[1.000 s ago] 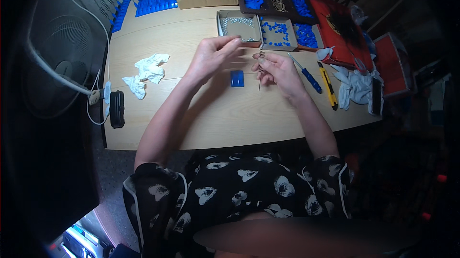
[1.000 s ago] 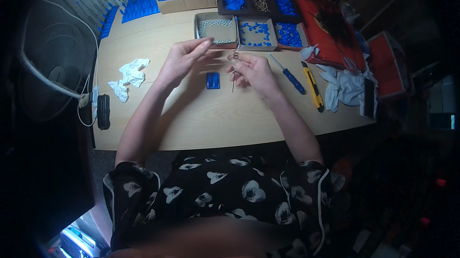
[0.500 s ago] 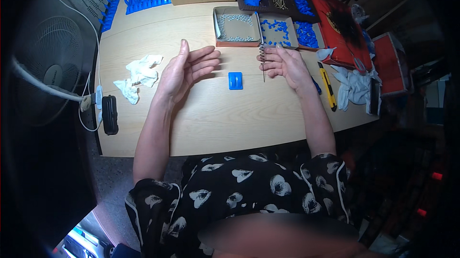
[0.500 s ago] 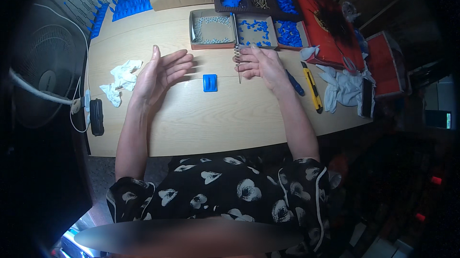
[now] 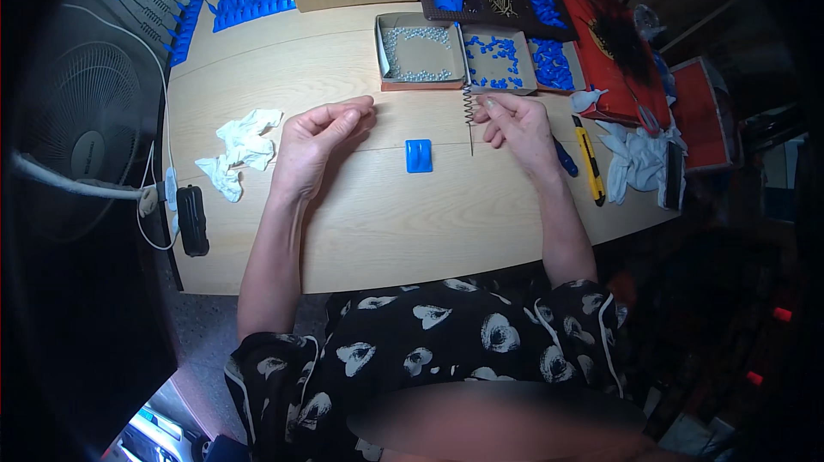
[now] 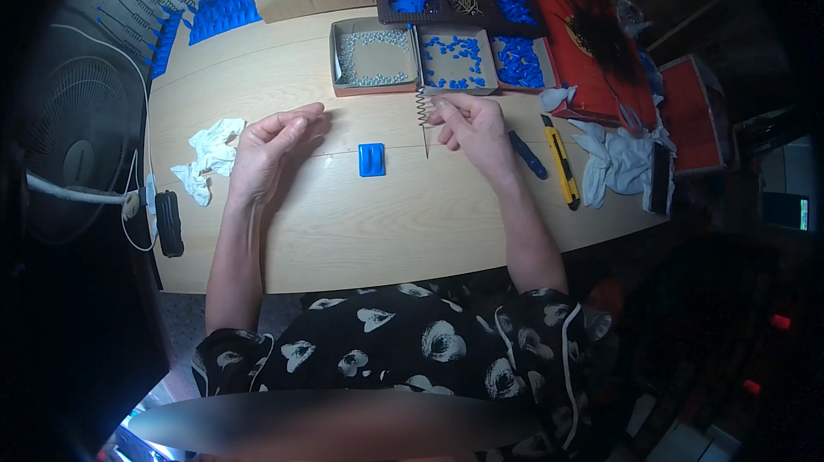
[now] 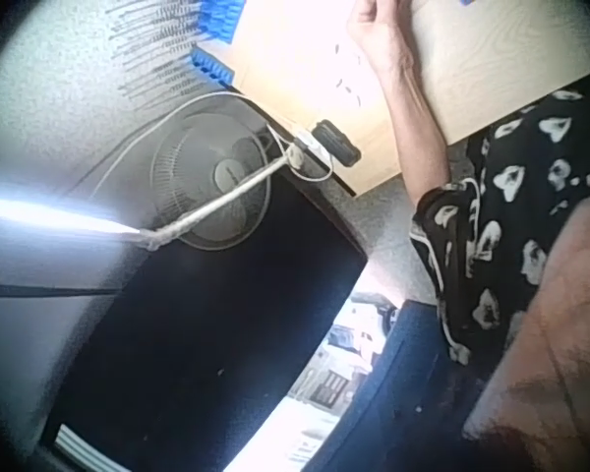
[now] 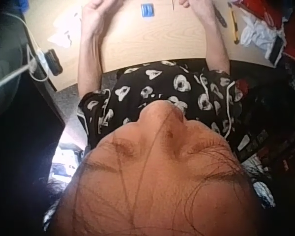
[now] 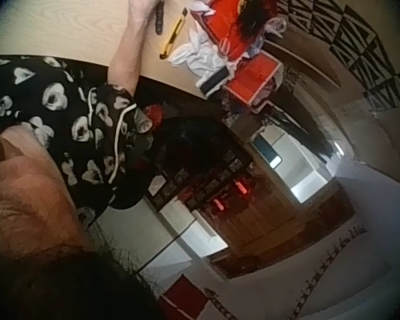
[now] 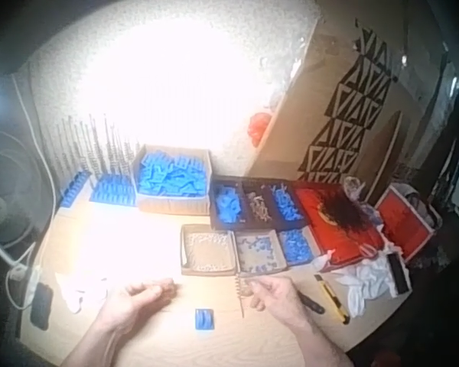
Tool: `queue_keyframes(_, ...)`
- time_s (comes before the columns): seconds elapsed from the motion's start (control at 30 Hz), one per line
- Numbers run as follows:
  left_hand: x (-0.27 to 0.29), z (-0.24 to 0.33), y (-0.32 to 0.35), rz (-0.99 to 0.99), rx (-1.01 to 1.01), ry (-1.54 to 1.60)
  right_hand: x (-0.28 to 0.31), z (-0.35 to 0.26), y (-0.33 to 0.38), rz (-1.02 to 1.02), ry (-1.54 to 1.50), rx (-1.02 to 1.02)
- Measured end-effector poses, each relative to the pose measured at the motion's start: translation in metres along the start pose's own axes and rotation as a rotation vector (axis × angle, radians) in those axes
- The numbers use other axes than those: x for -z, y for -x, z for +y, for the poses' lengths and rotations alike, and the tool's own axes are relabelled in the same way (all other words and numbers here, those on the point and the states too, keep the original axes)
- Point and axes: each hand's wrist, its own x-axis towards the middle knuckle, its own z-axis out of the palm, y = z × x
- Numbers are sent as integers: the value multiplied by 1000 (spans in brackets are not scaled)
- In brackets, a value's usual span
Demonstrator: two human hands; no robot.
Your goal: The person assembles small blue plastic components with metal rods and beads using a screwdriver and glue from a glue bottle.
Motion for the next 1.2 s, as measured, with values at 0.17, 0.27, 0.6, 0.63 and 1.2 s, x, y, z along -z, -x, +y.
queue_keyframes(0.17,-6,-3,1,39,-27,10,-14,1,-3,80,87,-19)
queue_keyframes(0.27,-7,-5,1,51,-58,-23,-20,10,-9,106,150,121)
queue_keyframes(0.6,-5,-8,2,24,-90,-103,-11,-3,2,-34,-44,20)
queue_keyframes(0.63,-5,-8,1,21,-80,-104,-11,-2,2,-54,-96,12)
queue_keyframes(1.2,-6,-10,-2,38,-104,-110,-12,4,-2,87,85,11)
